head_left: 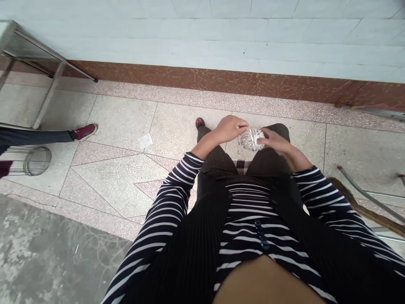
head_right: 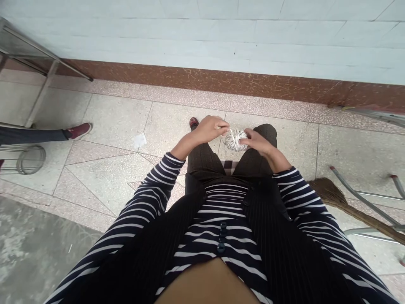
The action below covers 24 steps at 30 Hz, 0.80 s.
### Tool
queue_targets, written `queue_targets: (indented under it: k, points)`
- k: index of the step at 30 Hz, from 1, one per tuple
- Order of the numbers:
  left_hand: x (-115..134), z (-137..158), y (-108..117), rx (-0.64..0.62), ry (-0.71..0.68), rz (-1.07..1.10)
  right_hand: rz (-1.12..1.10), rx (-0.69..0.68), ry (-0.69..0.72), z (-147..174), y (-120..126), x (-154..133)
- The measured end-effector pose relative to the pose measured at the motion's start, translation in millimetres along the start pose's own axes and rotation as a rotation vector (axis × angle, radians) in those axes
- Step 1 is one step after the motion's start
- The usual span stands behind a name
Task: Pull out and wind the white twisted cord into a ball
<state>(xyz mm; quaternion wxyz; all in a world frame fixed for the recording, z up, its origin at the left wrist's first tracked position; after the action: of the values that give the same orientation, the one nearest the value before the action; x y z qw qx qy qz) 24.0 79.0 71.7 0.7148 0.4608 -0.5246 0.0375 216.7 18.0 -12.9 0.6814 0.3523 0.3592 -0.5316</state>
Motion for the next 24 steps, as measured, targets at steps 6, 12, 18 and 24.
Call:
queue_targets:
  k: [6,12,18,24]
  points:
    - [-23,-13,-5,0.129,-0.017,0.154,-0.411,-0.293,0.095,26,-27,-18]
    - [-31,-12,-28,0.174,-0.026,0.290,-0.285,-0.230,0.219,34,-23,-53]
    - [-28,-6,-33,0.083,-0.005,0.414,0.065,-0.309,0.365,60,-29,-84]
    - [-42,-3,-41,0.147,0.222,0.253,-0.171,-0.148,0.336,57,-10,-90]
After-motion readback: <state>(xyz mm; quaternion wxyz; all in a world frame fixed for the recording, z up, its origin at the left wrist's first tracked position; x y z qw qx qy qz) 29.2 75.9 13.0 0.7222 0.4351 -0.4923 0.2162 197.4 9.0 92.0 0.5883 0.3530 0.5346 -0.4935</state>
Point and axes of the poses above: each hand's wrist, its own z-axis away from the middle knuckle, its own y-axis out of the back of the hand, x = y × z, the point moved 6 cm from there along -z, towards the middle knuckle
